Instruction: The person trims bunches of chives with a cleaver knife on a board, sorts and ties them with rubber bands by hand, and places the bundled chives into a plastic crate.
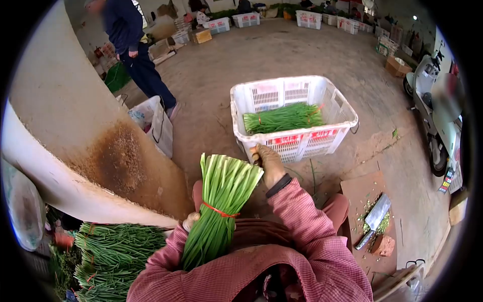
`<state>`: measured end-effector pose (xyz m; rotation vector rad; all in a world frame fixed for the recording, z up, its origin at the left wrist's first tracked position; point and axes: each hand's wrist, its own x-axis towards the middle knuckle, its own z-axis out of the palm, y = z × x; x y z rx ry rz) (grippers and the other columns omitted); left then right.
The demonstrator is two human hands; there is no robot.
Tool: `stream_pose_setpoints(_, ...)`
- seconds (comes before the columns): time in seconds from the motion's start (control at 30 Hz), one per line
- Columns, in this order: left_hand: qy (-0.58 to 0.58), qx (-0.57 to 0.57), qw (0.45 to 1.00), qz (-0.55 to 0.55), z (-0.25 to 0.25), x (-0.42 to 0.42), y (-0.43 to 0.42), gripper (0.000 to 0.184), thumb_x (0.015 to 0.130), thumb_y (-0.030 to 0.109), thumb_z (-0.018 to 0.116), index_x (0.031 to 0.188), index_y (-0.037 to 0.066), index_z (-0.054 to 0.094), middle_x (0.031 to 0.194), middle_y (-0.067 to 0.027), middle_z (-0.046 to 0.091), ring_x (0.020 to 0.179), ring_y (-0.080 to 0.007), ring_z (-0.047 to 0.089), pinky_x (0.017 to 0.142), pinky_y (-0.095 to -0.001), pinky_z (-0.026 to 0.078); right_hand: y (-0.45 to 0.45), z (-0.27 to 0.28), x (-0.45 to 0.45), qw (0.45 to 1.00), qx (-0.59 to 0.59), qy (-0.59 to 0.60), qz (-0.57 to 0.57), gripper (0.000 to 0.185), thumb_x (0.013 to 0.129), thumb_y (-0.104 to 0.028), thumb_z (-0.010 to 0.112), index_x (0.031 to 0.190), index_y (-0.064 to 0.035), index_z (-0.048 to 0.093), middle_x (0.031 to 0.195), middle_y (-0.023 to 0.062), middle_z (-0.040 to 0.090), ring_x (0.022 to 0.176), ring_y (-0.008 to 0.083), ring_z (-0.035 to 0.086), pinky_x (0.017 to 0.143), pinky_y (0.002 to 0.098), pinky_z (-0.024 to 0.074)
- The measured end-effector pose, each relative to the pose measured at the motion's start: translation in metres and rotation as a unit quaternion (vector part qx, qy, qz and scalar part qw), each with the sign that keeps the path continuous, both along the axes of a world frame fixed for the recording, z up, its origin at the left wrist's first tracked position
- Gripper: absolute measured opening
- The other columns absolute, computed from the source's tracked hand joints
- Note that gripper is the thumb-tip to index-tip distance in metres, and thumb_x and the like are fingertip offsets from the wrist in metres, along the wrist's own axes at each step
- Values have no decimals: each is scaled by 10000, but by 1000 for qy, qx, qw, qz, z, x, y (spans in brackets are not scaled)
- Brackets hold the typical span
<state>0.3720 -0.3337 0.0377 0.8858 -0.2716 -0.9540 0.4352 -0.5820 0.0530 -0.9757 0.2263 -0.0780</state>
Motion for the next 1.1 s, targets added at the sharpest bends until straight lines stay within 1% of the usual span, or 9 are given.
stream_pose_setpoints(0.17,73,-173,982,-19,-20,-2,-15,866,650,446,681,1297,26,286,1170,-169,473,998,-255,522,830,-371,444,-40,15,-32,998,-62,-19,-7,147,867,-181,515,903,-59,589,610,-19,510,453,40,397,406,151,331)
stream_pose_setpoints(0.3,108,-235,964,-60,-32,2,-11,853,663,475,660,1291,27,296,1176,-172,467,1005,-260,518,807,-380,459,10,36,-74,885,-376,-269,-63,238,745,-90,664,957,-39,568,573,-35,460,504,39,403,466,187,349)
stream_pose_setpoints(0.5,113,-195,974,-29,-32,-7,-7,942,634,579,615,1304,14,269,1229,-208,403,1076,-314,450,854,-419,408,46,26,-70,854,-470,-220,34,151,763,-80,638,884,-17,573,594,-1,537,523,50,472,472,180,382)
stream_pose_setpoints(0.53,103,-185,977,-4,-27,-6,-8,942,638,565,616,1308,8,257,1249,-221,378,1115,-328,416,905,-429,370,48,26,-70,854,-470,-220,41,151,763,-80,638,884,-17,573,594,-1,537,523,50,472,472,180,382)
stream_pose_setpoints(0.6,73,-162,984,31,-19,-4,-11,939,641,545,621,1313,6,248,1273,-225,355,1156,-334,382,949,-430,343,46,36,-68,974,-125,-152,114,77,814,-98,584,854,-33,571,592,1,558,511,54,502,450,169,391)
stream_pose_setpoints(0.8,54,-149,986,57,-14,-10,-9,889,660,520,609,1296,-3,275,1256,-193,388,1054,-282,489,857,-384,446,45,38,-66,910,-339,-161,178,128,795,-143,619,816,-34,555,557,1,542,449,46,463,398,183,371)
stream_pose_setpoints(0.93,87,-155,984,7,-22,-6,2,878,658,505,616,1291,-5,285,1244,-194,402,1042,-282,499,850,-386,450,57,43,-69,964,-161,-99,187,116,819,-139,589,791,-39,537,604,50,579,473,94,528,411,211,406)
stream_pose_setpoints(1.0,88,-143,986,9,-24,-2,10,872,657,498,619,1288,-5,289,1238,-194,409,1035,-282,503,846,-387,452,29,69,-59,987,-46,-153,10,114,838,-158,564,798,-54,537,633,59,594,495,122,555,433,216,427)
stream_pose_setpoints(1.1,61,-80,994,48,-29,16,32,846,662,481,620,1276,-10,309,1214,-194,432,1014,-280,519,835,-385,459,-52,90,-36,957,-230,-166,-62,186,834,-188,567,882,-11,535,659,55,596,519,125,562,510,232,466)
